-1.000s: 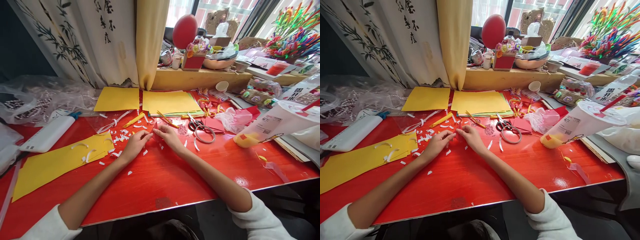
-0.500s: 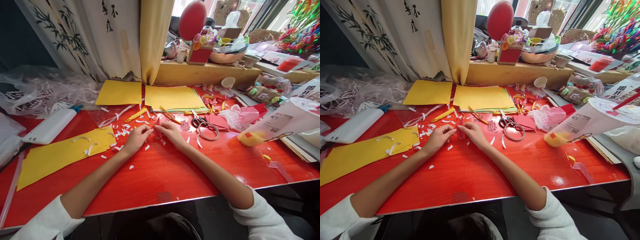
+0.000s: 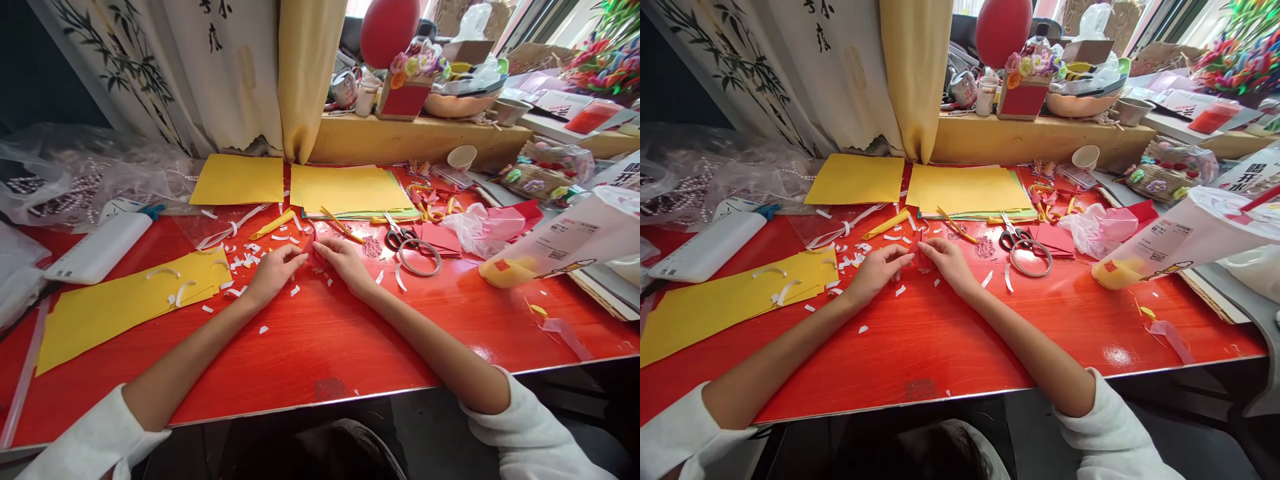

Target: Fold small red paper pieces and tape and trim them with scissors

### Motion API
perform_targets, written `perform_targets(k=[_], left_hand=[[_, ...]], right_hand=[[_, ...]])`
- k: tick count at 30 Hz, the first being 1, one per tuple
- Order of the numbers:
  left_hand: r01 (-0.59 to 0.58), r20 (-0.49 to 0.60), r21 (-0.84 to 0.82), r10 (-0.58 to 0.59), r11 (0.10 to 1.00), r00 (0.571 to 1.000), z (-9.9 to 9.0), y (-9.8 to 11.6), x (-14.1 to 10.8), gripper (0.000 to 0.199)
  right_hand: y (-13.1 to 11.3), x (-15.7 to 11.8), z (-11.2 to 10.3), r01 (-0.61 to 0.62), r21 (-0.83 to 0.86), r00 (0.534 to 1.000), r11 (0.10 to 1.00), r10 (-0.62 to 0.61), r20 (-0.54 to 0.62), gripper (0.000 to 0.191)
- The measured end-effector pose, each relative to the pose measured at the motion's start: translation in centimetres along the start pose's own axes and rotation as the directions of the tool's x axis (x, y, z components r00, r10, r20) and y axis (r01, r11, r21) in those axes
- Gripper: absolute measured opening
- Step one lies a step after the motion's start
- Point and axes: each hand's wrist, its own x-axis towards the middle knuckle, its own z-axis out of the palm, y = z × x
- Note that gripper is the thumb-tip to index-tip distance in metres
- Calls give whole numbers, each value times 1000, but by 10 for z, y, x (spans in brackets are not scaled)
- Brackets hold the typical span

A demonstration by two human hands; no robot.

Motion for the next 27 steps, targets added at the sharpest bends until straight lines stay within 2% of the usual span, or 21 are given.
perform_targets(k=[3, 13, 27], left_hand=[[-3, 5, 6, 3, 1000, 1000, 0, 1, 0, 26], [1, 21, 30, -1, 1000, 1000, 0, 2, -1, 29], [13, 24, 42, -14, 999, 1000, 0, 1, -1, 31]], right_hand=[[0, 0, -1, -35, 59, 999, 998, 36, -26, 25], [-1, -2, -2, 5, -41, 1000, 999, -5, 5, 21], [-2, -3, 0, 5, -25, 1000, 1000, -5, 29, 23]])
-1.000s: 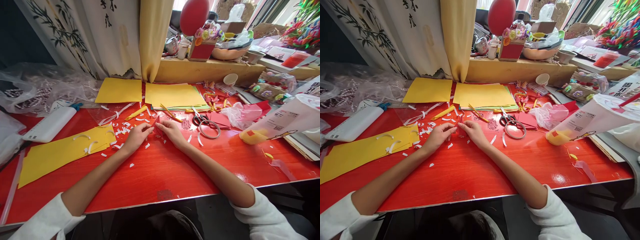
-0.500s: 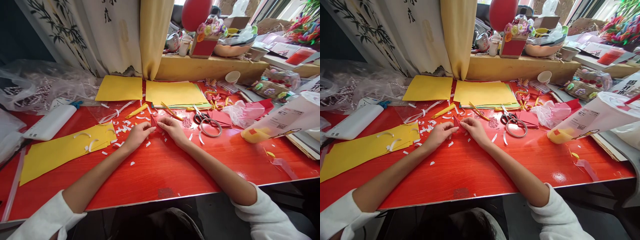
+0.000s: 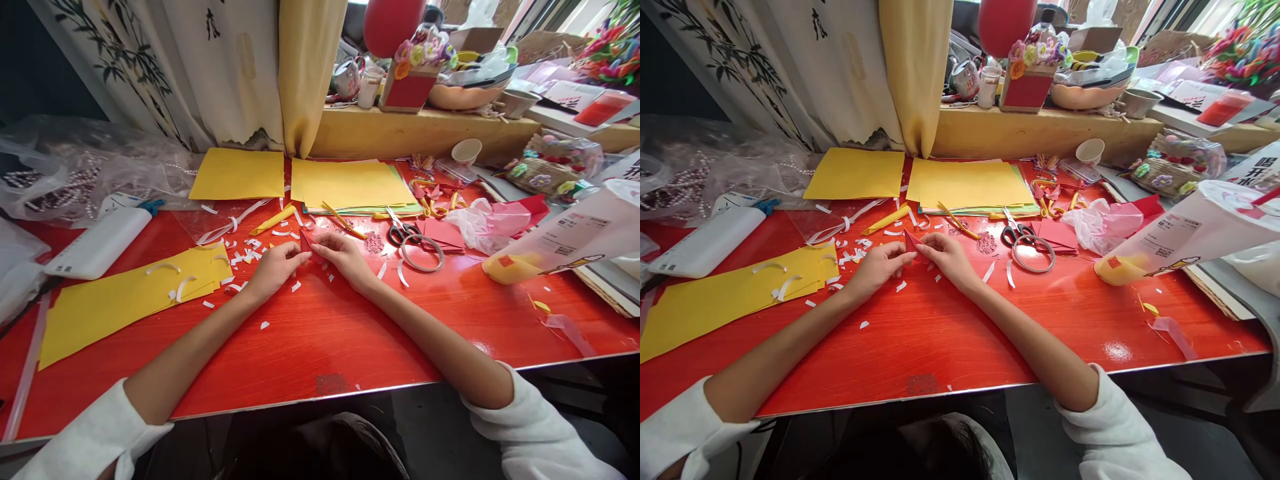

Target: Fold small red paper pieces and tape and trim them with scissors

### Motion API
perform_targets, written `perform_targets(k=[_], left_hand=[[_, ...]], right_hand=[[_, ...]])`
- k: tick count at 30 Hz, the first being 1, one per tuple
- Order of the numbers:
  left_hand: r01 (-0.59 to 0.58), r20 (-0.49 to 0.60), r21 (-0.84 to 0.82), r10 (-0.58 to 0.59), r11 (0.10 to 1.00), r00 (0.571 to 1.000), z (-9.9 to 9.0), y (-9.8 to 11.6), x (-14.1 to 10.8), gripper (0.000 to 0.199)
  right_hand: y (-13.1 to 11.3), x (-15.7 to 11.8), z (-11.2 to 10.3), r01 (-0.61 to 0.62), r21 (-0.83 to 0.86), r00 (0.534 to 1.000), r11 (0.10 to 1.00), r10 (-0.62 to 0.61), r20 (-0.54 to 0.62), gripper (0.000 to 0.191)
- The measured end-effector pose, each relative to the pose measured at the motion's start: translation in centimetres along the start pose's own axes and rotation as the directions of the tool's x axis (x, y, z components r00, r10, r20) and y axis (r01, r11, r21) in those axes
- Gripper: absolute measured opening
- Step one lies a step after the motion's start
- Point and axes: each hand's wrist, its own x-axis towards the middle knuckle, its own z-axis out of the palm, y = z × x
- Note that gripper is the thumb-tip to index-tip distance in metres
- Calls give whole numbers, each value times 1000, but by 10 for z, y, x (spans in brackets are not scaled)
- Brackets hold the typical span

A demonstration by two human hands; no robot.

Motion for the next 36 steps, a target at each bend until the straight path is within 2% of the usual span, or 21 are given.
perform_targets(k=[9, 18, 20, 23, 26, 30, 36], left_hand=[[-12, 16, -13, 12, 1000, 1000, 0, 1, 1, 31], [-11, 23, 21, 10, 1000, 1000, -1, 4, -2, 29], [-17, -16, 43, 18, 999, 1000, 0, 5, -2, 27], [-43, -143, 64, 51, 997, 988, 2, 3, -3, 25], [-99, -188, 90, 115, 991, 975, 4, 2, -2, 24], [-139, -188, 125, 161, 982, 969, 4, 3, -3, 21], [-172, -128, 192, 199, 966, 972, 3, 5, -3, 14]], right_hand=[[3, 2, 0, -22, 50, 1000, 999, 22, 1, 24], [6, 2, 0, -12, 28, 1000, 1000, 12, 18, 30], [5, 2, 0, -25, 39, 999, 999, 25, 23, 30], [5, 3, 1, -37, 79, 999, 996, 36, 20, 30], [3, 3, 2, -49, 138, 999, 989, 48, 16, 30], [1, 2, 4, -60, 171, 998, 983, 62, -4, 29], [1, 3, 5, -72, 194, 997, 978, 78, -23, 28]])
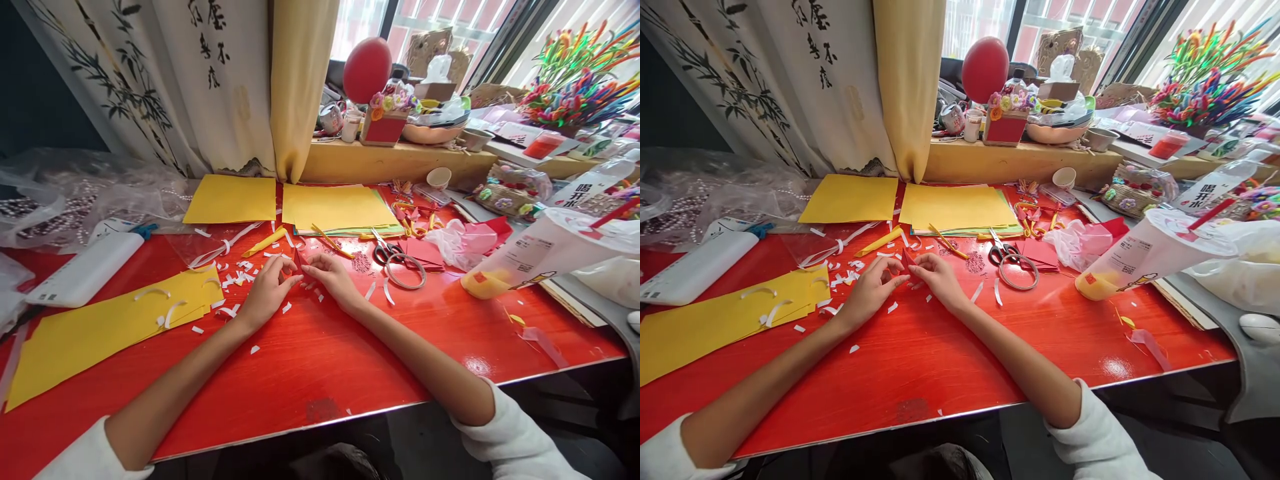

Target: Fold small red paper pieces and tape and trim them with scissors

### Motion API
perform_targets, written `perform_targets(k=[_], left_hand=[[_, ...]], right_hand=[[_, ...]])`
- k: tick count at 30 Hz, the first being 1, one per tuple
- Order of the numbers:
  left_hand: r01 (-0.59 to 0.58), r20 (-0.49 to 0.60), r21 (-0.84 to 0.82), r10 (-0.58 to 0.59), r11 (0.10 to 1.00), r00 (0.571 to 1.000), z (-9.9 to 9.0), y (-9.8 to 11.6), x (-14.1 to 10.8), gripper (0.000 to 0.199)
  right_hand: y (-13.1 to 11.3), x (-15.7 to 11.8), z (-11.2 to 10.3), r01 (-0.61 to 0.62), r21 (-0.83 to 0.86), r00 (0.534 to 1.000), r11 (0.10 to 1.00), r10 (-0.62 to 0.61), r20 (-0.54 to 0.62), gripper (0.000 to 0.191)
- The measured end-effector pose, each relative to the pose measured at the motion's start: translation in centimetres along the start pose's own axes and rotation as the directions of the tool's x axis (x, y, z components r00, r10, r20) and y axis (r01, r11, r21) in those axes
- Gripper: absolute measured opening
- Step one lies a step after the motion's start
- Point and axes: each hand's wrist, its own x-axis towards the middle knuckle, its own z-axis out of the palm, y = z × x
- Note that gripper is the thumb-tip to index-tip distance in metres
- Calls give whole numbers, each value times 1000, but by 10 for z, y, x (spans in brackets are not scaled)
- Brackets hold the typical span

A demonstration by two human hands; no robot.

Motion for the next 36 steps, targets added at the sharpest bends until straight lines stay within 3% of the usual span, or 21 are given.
perform_targets(k=[15, 36], left_hand=[[-6, 18, -115, 8, 993, 1000, 0, -3, 0, 7], [-59, -26, -30, 58, 998, 998, 0, 0, 0, 7]], right_hand=[[4, 1, -2, 0, 21, 999, 1000, -1, 35, 29], [-3, -1, -2, -51, -24, 996, 998, 53, 65, 23]])
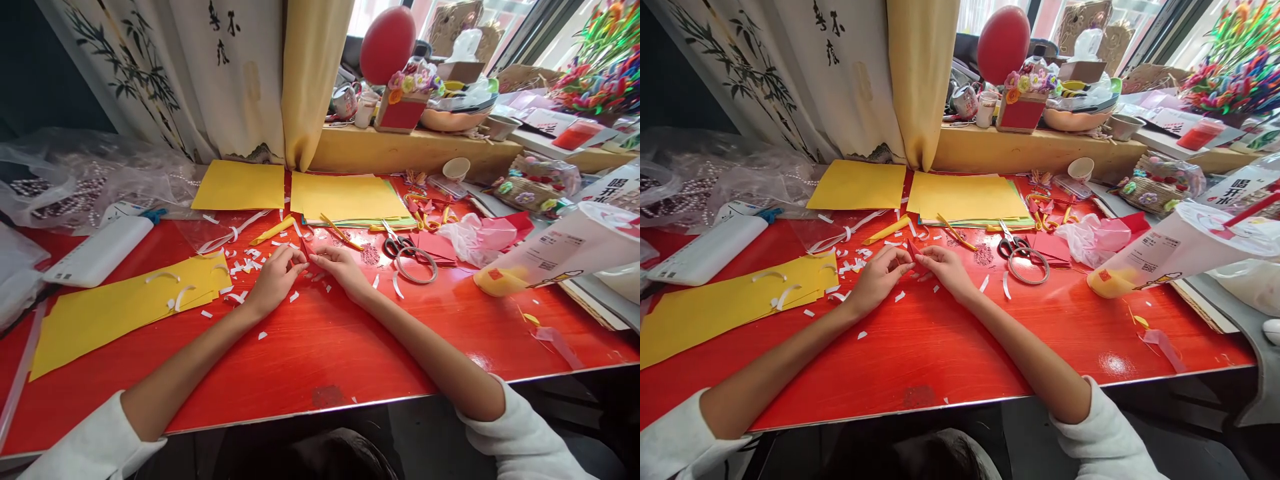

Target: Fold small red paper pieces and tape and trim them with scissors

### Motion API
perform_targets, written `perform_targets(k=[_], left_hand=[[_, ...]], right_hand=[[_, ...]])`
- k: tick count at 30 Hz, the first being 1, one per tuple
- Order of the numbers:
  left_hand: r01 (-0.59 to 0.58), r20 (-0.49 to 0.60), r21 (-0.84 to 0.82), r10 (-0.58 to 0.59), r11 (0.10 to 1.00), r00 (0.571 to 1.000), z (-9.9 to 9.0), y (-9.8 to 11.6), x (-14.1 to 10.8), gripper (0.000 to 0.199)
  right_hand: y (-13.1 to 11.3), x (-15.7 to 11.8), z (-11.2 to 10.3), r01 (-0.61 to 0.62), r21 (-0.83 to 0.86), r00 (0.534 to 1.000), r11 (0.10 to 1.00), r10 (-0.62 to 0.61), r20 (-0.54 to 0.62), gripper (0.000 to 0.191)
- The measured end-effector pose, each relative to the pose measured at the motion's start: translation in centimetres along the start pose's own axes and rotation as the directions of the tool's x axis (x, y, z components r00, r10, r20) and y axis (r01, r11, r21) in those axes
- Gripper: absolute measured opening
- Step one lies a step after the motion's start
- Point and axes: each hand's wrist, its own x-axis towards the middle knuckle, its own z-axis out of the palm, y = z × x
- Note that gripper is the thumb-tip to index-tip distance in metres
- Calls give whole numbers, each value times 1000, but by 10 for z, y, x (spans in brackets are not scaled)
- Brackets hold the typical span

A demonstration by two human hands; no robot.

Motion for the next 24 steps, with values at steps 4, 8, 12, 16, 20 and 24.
perform_targets(k=[4, 8, 12, 16, 20, 24], left_hand=[[-16, -4, 17, 16, 1000, 1000, 0, 1, -1, 5], [-17, -6, 29, 17, 999, 1000, 0, 1, -2, 6], [-15, -10, 48, 15, 999, 1000, 0, 2, -1, 4], [-18, -17, 59, 19, 998, 1000, 0, 2, -2, 4], [-23, -3, 77, 24, 997, 1000, 1, 2, -3, 7], [5, -53, 112, 1, 994, 999, 2, 0, -2, 9]], right_hand=[[0, -1, 0, -8, 22, 1000, 1000, 7, 15, 26], [2, 0, -1, 0, 27, 1000, 1000, 0, 27, 27], [1, 0, 0, -15, 33, 1000, 999, 14, 25, 27], [0, -1, 0, -20, 34, 999, 999, 19, 26, 28], [-1, -1, 0, -18, 19, 1000, 1000, 17, 26, 30], [1, 0, 0, 10, 16, 1000, 1000, -10, 18, 29]])
